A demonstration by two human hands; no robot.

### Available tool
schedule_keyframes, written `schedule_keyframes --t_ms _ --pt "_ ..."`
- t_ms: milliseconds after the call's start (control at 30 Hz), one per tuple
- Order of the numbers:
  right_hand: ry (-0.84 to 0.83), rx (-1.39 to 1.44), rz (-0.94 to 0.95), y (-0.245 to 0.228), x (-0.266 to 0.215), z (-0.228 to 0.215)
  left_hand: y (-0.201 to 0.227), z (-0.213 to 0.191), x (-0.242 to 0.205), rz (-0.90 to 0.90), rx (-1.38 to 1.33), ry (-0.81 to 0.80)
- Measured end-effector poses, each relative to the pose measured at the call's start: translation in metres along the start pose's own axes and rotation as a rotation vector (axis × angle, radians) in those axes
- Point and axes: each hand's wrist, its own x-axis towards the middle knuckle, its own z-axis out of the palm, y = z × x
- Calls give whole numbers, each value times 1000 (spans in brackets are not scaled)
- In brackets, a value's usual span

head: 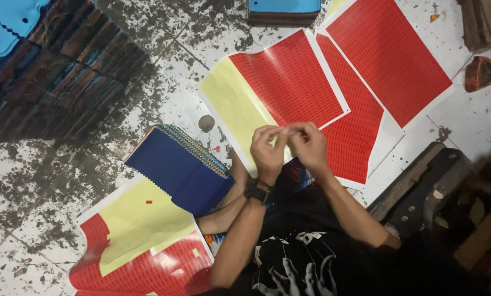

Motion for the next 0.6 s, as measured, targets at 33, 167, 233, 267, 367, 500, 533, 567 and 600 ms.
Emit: schedule_keyframes --t_ms 33,167,233,267,367,500,533,567,600 --pt "1 3 -1 0 2 2 2 -5 -1 3 2 1" --pt "71 -185 -140 18 14 12 10 -21 -2 108 141 56" --pt "43 -267 -154 32 14 15 7 -25 -3 175 173 32" --pt "52 -262 -116 38 13 16 4 -25 -3 226 230 -41" --pt "73 -270 -70 33 13 16 1 -25 -1 271 330 -158" --pt "118 -250 -56 16 7 16 -7 -18 -4 240 430 -192" --pt "120 -251 -55 18 8 16 -4 -19 -2 241 430 -194" --pt "130 -228 -83 20 7 17 -2 -20 -1 228 365 -184" --pt "140 -206 -110 22 7 17 0 -21 0 215 300 -175"
